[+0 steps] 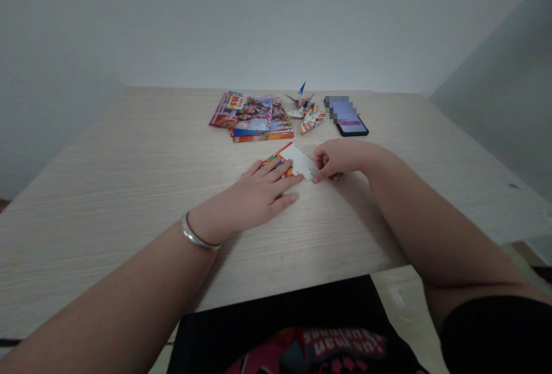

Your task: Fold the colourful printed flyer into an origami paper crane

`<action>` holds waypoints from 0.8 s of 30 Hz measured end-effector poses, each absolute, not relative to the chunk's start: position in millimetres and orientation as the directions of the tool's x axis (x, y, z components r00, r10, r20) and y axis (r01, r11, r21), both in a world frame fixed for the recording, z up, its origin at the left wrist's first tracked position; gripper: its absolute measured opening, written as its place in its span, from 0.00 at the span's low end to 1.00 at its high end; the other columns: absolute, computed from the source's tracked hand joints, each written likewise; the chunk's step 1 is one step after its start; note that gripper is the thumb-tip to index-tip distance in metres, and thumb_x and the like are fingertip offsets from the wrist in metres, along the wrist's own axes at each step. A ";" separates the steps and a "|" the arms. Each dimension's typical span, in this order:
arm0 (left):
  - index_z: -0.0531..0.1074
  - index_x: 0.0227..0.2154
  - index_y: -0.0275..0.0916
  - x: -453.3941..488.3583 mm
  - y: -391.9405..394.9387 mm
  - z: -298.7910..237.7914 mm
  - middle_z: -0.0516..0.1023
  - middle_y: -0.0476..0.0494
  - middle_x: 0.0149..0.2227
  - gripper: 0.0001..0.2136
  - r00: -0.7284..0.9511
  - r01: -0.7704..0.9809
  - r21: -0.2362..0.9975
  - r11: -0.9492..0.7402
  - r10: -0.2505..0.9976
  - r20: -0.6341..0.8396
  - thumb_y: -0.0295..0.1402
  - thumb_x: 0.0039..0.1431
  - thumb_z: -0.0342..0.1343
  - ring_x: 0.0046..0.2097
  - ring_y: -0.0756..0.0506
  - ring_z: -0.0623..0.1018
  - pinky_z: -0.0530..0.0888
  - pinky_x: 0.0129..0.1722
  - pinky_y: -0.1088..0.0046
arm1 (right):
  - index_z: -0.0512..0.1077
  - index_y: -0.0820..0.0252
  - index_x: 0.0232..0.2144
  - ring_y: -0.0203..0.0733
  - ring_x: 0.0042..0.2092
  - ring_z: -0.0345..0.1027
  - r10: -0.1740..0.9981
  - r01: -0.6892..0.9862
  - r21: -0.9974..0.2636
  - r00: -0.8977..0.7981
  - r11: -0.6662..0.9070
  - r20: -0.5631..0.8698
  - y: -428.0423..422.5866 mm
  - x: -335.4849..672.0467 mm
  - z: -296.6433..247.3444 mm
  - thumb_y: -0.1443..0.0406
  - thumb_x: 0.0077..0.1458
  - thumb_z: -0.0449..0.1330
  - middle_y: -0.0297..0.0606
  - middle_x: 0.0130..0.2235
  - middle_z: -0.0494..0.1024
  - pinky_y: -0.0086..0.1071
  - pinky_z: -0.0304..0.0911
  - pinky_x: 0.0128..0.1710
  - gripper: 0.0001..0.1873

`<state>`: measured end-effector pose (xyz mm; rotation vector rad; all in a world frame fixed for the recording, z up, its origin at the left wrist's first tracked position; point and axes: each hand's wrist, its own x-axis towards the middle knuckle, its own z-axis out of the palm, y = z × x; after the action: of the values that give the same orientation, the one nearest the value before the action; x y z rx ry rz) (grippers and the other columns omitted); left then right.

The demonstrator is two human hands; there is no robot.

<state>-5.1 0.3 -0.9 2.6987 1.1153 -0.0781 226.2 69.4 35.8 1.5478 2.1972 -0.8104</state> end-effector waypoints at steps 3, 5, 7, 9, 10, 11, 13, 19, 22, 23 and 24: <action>0.57 0.69 0.48 -9.5 -0.8 7.3 0.51 0.40 0.73 0.26 0.699 0.714 0.182 -0.676 0.703 -0.131 0.48 0.74 0.34 0.73 0.35 0.51 0.50 0.69 0.47 | 0.71 0.61 0.31 0.37 0.27 0.72 0.731 0.934 -0.298 -0.342 0.196 -0.591 70.1 228.1 34.7 0.56 0.52 0.68 0.37 0.27 0.79 0.30 0.61 0.29 0.16; 0.58 0.69 0.48 -11.8 -3.6 15.6 0.53 0.41 0.73 0.26 0.655 0.756 0.168 -0.633 0.726 -0.211 0.48 0.74 0.33 0.73 0.35 0.53 0.52 0.69 0.45 | 0.71 0.62 0.32 0.37 0.27 0.73 0.731 0.936 -0.298 -0.334 0.186 -0.594 70.1 228.5 34.6 0.56 0.52 0.69 0.39 0.28 0.80 0.30 0.62 0.29 0.16; 0.58 0.69 0.48 -13.3 -7.0 24.7 0.53 0.42 0.73 0.26 0.613 0.788 0.130 -0.601 0.748 -0.255 0.48 0.74 0.34 0.73 0.34 0.54 0.53 0.68 0.41 | 0.72 0.62 0.33 0.38 0.27 0.74 0.732 0.939 -0.295 -0.326 0.178 -0.598 70.3 228.6 34.6 0.56 0.52 0.69 0.39 0.29 0.80 0.31 0.62 0.29 0.16; 0.60 0.68 0.48 -15.5 -9.7 32.8 0.54 0.43 0.72 0.25 0.545 0.831 0.065 -0.552 0.786 -0.293 0.46 0.73 0.35 0.72 0.33 0.54 0.51 0.66 0.35 | 0.72 0.62 0.32 0.39 0.28 0.74 0.732 0.939 -0.294 -0.326 0.177 -0.598 70.9 228.8 34.2 0.56 0.51 0.69 0.39 0.29 0.80 0.32 0.63 0.30 0.15; 0.62 0.67 0.50 -17.4 -10.2 36.0 0.54 0.44 0.72 0.24 0.515 0.848 0.040 -0.529 0.802 -0.304 0.45 0.73 0.36 0.72 0.33 0.55 0.51 0.65 0.32 | 0.73 0.62 0.32 0.40 0.28 0.74 0.733 0.939 -0.294 -0.326 0.179 -0.597 71.4 229.2 33.8 0.56 0.51 0.69 0.39 0.29 0.81 0.32 0.63 0.30 0.15; 0.64 0.65 0.52 -20.0 -10.2 38.6 0.57 0.45 0.71 0.23 0.480 0.867 0.025 -0.498 0.818 -0.318 0.44 0.73 0.36 0.72 0.32 0.57 0.51 0.64 0.29 | 0.73 0.61 0.31 0.40 0.29 0.75 0.735 0.939 -0.292 -0.326 0.180 -0.595 71.8 229.6 33.3 0.56 0.51 0.69 0.39 0.28 0.80 0.33 0.63 0.30 0.15; 0.70 0.60 0.52 -27.4 -8.8 41.5 0.64 0.45 0.68 0.22 0.393 0.907 -0.020 -0.422 0.860 -0.327 0.40 0.73 0.36 0.70 0.31 0.60 0.51 0.61 0.24 | 0.73 0.60 0.30 0.41 0.29 0.75 0.741 0.942 -0.287 -0.317 0.175 -0.592 72.7 230.8 31.9 0.56 0.50 0.70 0.38 0.28 0.80 0.33 0.64 0.30 0.15; 0.79 0.45 0.44 -49.3 -2.2 40.7 0.78 0.38 0.57 0.18 0.279 0.946 -0.112 -0.306 0.938 -0.207 0.37 0.69 0.42 0.61 0.29 0.72 0.57 0.56 0.21 | 0.71 0.57 0.26 0.42 0.30 0.75 0.736 0.944 -0.306 -0.294 0.124 -0.610 74.2 233.1 28.9 0.56 0.49 0.71 0.36 0.27 0.79 0.32 0.64 0.29 0.15; 0.81 0.35 0.38 -51.6 3.1 41.6 0.83 0.34 0.44 0.20 0.246 0.941 -0.193 -0.279 0.952 -0.180 0.36 0.68 0.42 0.49 0.30 0.80 0.68 0.52 0.31 | 0.72 0.58 0.27 0.42 0.30 0.76 0.735 0.949 -0.286 -0.289 0.135 -0.613 73.4 232.4 31.0 0.56 0.49 0.71 0.36 0.28 0.80 0.33 0.64 0.30 0.15; 0.81 0.33 0.36 -51.0 5.3 41.4 0.83 0.32 0.40 0.21 0.235 0.938 -0.221 -0.266 0.959 -0.155 0.36 0.68 0.42 0.45 0.31 0.81 0.73 0.49 0.39 | 0.72 0.58 0.28 0.41 0.30 0.76 0.737 0.950 -0.280 -0.290 0.142 -0.610 73.0 232.1 32.0 0.56 0.49 0.71 0.36 0.28 0.80 0.33 0.64 0.30 0.15; 0.80 0.32 0.33 -49.6 7.6 40.6 0.82 0.29 0.38 0.22 0.237 0.938 -0.232 -0.259 0.964 -0.116 0.36 0.68 0.42 0.43 0.31 0.82 0.76 0.45 0.46 | 0.73 0.58 0.29 0.41 0.30 0.75 0.741 0.950 -0.275 -0.289 0.146 -0.606 72.5 231.9 33.1 0.55 0.49 0.71 0.36 0.28 0.80 0.32 0.64 0.30 0.15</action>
<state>-49.6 7.6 40.6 2.5581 1.9765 -0.3844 231.9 72.5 33.1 1.6297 2.1025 -0.8974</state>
